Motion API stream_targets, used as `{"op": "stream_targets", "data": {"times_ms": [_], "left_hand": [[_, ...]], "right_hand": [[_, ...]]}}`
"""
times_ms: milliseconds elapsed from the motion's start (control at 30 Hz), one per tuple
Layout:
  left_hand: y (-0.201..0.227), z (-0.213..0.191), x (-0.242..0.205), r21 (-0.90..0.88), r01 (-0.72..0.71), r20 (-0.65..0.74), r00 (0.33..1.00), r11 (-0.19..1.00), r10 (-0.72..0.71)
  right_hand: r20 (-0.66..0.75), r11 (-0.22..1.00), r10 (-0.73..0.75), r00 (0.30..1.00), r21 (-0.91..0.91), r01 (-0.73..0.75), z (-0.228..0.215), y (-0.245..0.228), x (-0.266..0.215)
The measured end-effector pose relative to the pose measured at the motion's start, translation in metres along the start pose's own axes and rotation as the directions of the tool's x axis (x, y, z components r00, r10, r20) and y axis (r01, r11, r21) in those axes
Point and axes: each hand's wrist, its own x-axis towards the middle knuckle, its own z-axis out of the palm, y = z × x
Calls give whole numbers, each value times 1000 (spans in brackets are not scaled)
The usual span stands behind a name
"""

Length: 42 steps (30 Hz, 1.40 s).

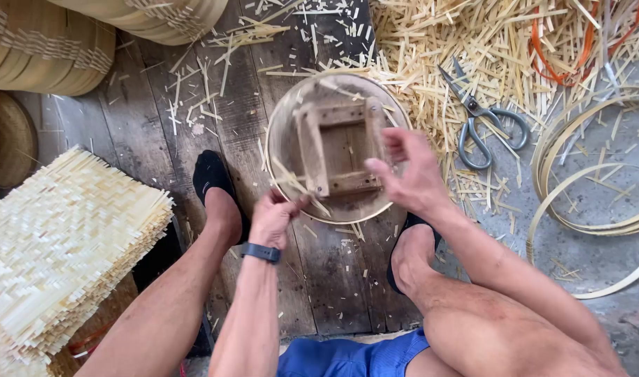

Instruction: Assembling and trimming a round bamboo basket using a wooden mold and scissors.

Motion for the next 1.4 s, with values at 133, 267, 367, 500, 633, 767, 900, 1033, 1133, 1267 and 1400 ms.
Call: {"op": "stream_targets", "data": {"times_ms": [133, 267, 367, 500, 633, 767, 900, 1033, 1133, 1267, 1400], "left_hand": [[98, 36, -72, 388, -314, -16, 938, 866, 347], [96, 62, -87, 217, -751, 181, 659, 624, 730], [82, 77, -85, 201, -796, 249, 605, 570, 757], [86, 86, -70, 207, -771, 180, 635, 602, 752], [106, 44, -29, 349, -691, -157, 623, 633, 767], [145, -19, -2, 457, -510, -287, 691, 729, 664], [190, -30, -8, 297, -641, -148, 702, 708, 697], [182, -40, 28, 139, -464, -190, 855, 875, 483], [156, -36, 62, -24, -376, -106, 923, 926, 371], [131, -11, 94, 78, -160, -10, 987, 984, 162], [121, 19, 107, 339, -251, 60, 968, 907, 245]], "right_hand": [[286, 850, -28, 958, 512, -128, 12, -55, 23], [353, 321, -18, 936, 888, -329, 1, -70, 17], [321, 192, 117, 940, 921, -339, -9, -14, 4], [324, 66, 246, 914, 935, -350, -50, 36, -24], [213, -95, -101, 972, 970, -222, -59, 100, -64], [182, 52, -91, 979, 983, -177, -33, 94, -67], [349, 146, 105, 931, 921, -361, 15, 86, -45], [414, 173, 202, 888, 877, -448, 24, 87, -41], [484, 144, 42, 874, 863, -484, 18, 104, -52], [177, 833, 327, 928, 409, -371, 27, 136, -71], [68, 891, 420, 905, -221, -397, 38, 152, -82]]}}
